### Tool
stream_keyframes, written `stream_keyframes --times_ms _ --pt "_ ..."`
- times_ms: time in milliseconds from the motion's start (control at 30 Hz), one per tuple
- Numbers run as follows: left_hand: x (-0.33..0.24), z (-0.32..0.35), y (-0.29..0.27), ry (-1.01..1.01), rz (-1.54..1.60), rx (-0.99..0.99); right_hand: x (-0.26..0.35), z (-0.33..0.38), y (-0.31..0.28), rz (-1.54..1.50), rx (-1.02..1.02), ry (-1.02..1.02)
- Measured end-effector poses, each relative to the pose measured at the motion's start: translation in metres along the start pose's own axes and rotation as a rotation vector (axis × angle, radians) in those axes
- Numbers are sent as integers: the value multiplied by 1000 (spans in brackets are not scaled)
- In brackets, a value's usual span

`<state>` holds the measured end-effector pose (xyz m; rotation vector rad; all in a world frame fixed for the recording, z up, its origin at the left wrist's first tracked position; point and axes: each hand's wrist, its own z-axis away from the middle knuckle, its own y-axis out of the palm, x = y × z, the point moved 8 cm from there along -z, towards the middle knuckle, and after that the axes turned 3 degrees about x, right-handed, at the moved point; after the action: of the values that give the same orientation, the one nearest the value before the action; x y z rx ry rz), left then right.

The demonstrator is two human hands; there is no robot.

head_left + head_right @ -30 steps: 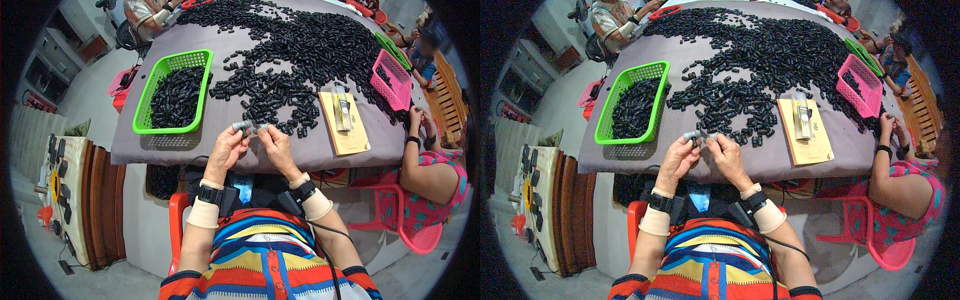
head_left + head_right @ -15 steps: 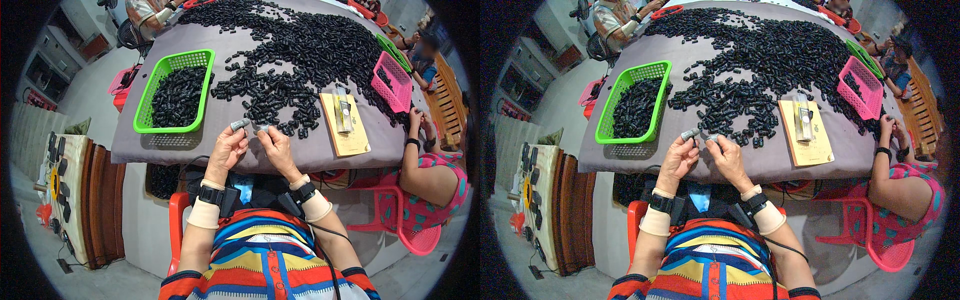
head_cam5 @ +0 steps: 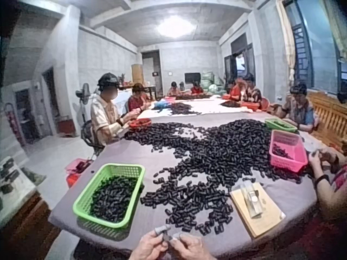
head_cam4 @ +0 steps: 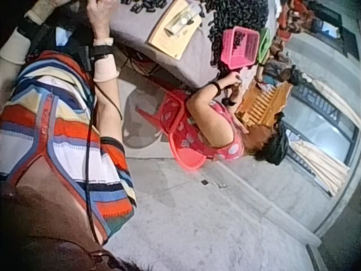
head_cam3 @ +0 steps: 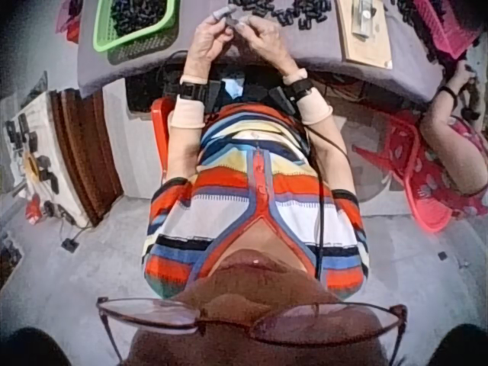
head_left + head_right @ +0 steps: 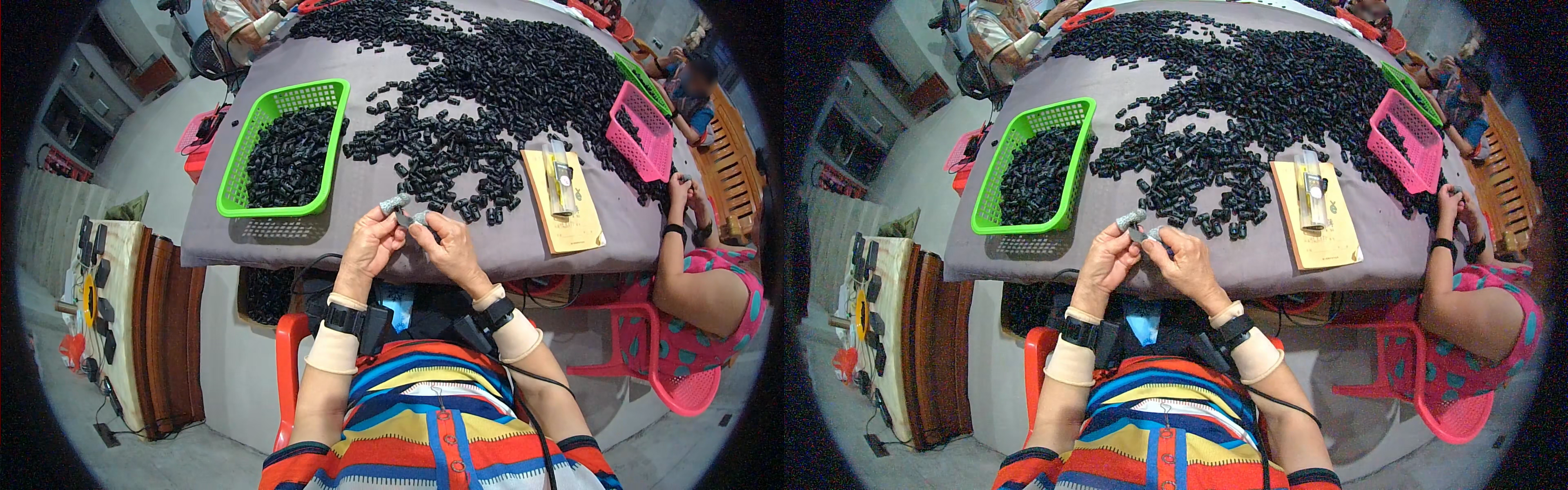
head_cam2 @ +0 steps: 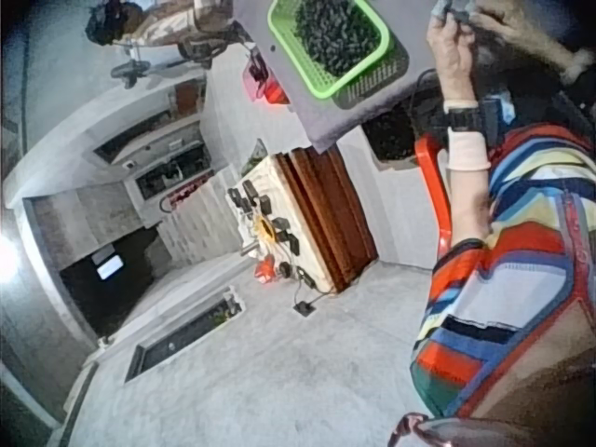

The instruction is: Sorting and inspecting small black shoe components from a pile into baskets.

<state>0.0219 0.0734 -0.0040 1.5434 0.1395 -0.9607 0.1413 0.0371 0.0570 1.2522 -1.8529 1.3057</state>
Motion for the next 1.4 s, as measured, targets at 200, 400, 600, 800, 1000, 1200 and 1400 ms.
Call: stream_keyframes --times_ms 200,400,600,800,1000,1200,1400 --pt "1 -1 0 -16 0 -7 0 0 2 24 2 1" --pt "1 -1 1 -31 30 53 1 -1 3 48 19 14" --pt "2 -2 0 -29 25 38 2 -1 4 65 10 2" --pt "2 -2 2 -32 33 67 2 -1 4 104 8 -2" --pt "1 -2 2 -26 -14 21 3 -2 5 109 -10 -18" --pt "2 -2 3 -36 -36 26 0 -3 5 134 -11 17" --pt "2 -3 -1 -25 -4 41 -3 -2 8 112 43 -28"
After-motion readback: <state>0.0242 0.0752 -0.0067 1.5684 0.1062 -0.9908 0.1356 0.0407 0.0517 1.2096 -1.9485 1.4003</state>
